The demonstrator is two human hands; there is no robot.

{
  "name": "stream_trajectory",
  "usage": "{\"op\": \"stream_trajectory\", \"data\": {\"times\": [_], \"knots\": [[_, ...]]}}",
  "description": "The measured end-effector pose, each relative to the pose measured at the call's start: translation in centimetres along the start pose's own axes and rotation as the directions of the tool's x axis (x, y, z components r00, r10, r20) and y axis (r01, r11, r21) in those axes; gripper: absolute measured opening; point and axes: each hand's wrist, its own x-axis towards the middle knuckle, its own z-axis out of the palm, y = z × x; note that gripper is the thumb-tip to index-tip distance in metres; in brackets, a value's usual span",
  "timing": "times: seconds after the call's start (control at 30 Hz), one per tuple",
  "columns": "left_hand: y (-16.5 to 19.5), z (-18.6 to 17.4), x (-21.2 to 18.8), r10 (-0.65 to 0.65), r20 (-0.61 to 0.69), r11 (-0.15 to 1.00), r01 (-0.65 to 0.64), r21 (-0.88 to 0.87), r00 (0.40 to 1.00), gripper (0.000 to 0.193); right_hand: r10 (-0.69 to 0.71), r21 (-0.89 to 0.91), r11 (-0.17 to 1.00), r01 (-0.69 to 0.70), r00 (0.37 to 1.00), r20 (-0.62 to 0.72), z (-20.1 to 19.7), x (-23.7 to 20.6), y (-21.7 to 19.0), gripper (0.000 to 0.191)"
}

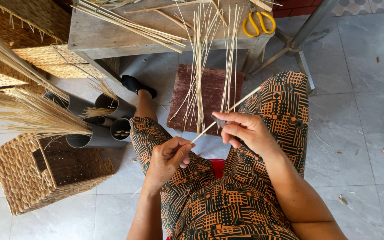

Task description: The person sits on a low stool and splits thin bamboo strips into narrower slivers, using a small knife to shave and point the ends of each strip. Finished slivers are placed with a growing pile of similar sticks on the work surface, and the person reaches for the next strip to repeat the process.

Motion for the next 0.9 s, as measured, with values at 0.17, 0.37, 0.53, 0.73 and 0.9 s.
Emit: {"op": "stream_trajectory", "data": {"times": [0.17, 0.37, 0.53, 0.73, 0.9], "knots": [[-0.2, 0.2, 0.5, 0.004, 0.163, 0.968, 0.036, -0.247, 0.987, 0.024, 0.006, 0.115, 0.993, -0.007, 1.000, 0.006, -0.4, -0.3, -0.7, 0.037], [1.4, 1.6, 2.7, -0.015, 0.170, 0.908, 0.085, -0.410, 0.985, 0.033, 0.027, 0.093, 0.995, -0.039, 0.992, 0.125, 0.5, -0.4, -0.5, 0.037], [3.1, 3.0, 4.8, 0.093, 0.150, 0.893, -0.015, -0.451, 0.984, 0.033, 0.036, 0.042, 0.998, -0.043, 0.987, 0.154, 0.4, -0.6, -0.4, 0.037], [3.5, 3.9, 6.2, 0.166, 0.114, 0.923, -0.114, -0.367, 0.980, 0.023, 0.062, 0.023, 0.998, -0.066, 0.991, 0.122, 0.2, -0.7, -0.1, 0.034], [3.1, 4.8, 6.8, 0.181, 0.055, 0.900, -0.142, -0.412, 0.982, 0.016, 0.090, -0.166, 0.984, -0.068, 0.988, 0.129, 0.4, -0.5, -0.3, 0.034]]}}
